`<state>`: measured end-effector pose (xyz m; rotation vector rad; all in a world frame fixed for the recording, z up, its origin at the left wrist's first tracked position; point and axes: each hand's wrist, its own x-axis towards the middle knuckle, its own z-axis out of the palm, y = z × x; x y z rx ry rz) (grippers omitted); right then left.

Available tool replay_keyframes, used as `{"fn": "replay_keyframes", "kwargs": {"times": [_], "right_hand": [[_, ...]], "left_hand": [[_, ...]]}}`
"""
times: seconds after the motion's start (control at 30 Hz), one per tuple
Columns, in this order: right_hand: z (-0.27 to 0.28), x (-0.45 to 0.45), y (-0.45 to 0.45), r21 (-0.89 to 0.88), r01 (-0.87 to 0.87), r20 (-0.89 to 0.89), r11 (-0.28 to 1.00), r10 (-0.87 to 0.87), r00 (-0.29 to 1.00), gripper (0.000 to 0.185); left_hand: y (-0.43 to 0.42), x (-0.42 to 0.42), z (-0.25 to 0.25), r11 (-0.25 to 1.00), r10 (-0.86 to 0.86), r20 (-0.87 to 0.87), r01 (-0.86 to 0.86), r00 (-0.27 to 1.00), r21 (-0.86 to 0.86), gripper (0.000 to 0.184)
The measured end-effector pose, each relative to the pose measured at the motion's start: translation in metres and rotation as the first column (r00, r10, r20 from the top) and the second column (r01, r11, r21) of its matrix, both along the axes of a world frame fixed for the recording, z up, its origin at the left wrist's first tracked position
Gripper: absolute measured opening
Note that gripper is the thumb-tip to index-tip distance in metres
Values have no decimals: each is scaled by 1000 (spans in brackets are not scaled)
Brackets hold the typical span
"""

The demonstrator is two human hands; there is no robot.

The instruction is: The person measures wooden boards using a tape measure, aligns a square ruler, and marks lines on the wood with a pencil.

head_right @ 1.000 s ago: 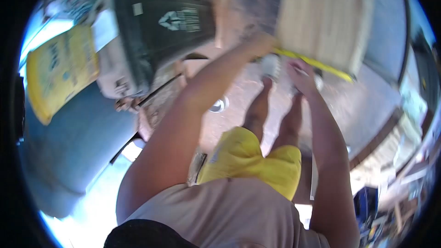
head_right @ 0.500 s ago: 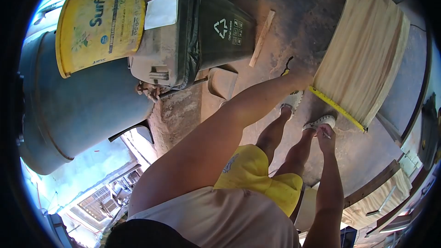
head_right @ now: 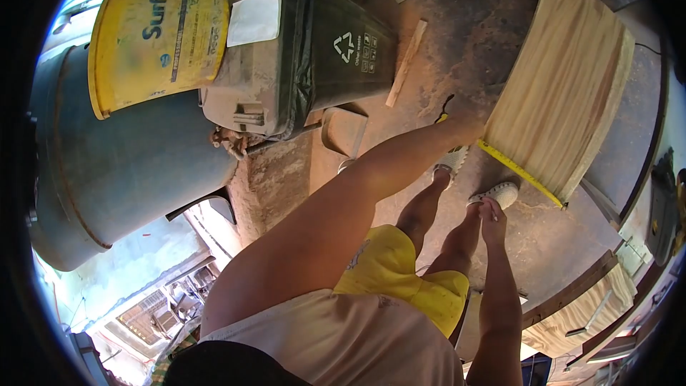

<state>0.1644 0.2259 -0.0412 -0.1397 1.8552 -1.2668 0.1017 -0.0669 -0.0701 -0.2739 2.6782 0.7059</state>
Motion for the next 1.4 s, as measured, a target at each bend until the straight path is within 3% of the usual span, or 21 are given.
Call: {"fn": "replay_keyframes", "kwargs": {"times": [0.07,0.13,0.2,0.27,0.3,0.43,0.5,0.57,0.67,0.7,0.73,0.77,0.83,0.87,0.93,1.0,1.07,1.13,1.2,1.33,1.4], "right_hand": [[6,6,9,184,43,370,982,-110,923,23],[23,19,8,132,83,413,988,-131,901,29],[46,32,-9,77,125,450,989,-146,881,36],[71,44,-31,-156,516,512,842,-377,772,50],[74,42,-36,-157,520,509,840,-383,771,50],[81,34,-48,-106,603,592,791,-437,677,61],[85,28,-33,-150,513,553,845,-359,752,61],[74,30,-10,-121,516,667,848,-315,675,63],[69,51,15,-55,382,545,923,-293,786,58],[81,58,17,-66,417,633,907,-285,720,59],[59,81,33,-90,296,469,951,-222,855,63],[70,90,37,-50,240,378,970,-204,903,66],[131,82,28,107,113,289,988,-139,947,62],[130,89,32,110,126,286,986,-153,946,62],[123,104,41,28,225,564,974,-201,801,61],[141,80,31,55,197,493,979,-198,847,55],[130,69,29,88,171,424,981,-193,885,49],[78,75,33,-64,360,531,931,-274,802,47],[58,65,33,-51,409,586,911,-304,751,47],[48,62,36,-82,458,706,885,-273,653,51],[53,68,43,-102,441,748,892,-223,625,53]], "left_hand": [[-3,0,35,974,-191,208,158,959,163,28],[-2,8,64,898,-396,375,268,838,348,23],[14,32,61,871,-213,339,21,916,490,21],[44,61,39,741,-78,338,-172,938,649,23],[54,65,64,640,-33,436,-316,900,701,27],[107,85,77,653,211,343,-393,915,648,26],[116,86,85,544,298,405,-502,864,672,27],[115,75,112,539,311,415,-519,855,664,28],[131,46,31,358,469,395,-580,789,732,30],[118,16,23,343,524,341,-560,781,755,30],[100,-22,17,614,561,197,-564,804,552,31],[79,-61,42,494,576,291,-609,764,621,32],[51,-125,90,595,681,124,-643,722,482,31],[36,-147,81,625,643,91,-590,760,510,30],[26,-173,70,659,595,55,-527,802,536,30],[31,-179,67,880,450,-119,-418,885,225,30],[37,-169,55,884,421,-51,-398,905,244,31],[53,-153,40,884,393,12,-382,919,270,31],[70,-125,32,837,343,284,-428,896,341,31],[99,-70,27,897,275,286,-352,918,266,28],[110,-39,20,909,306,174,-341,936,239,26]]}}
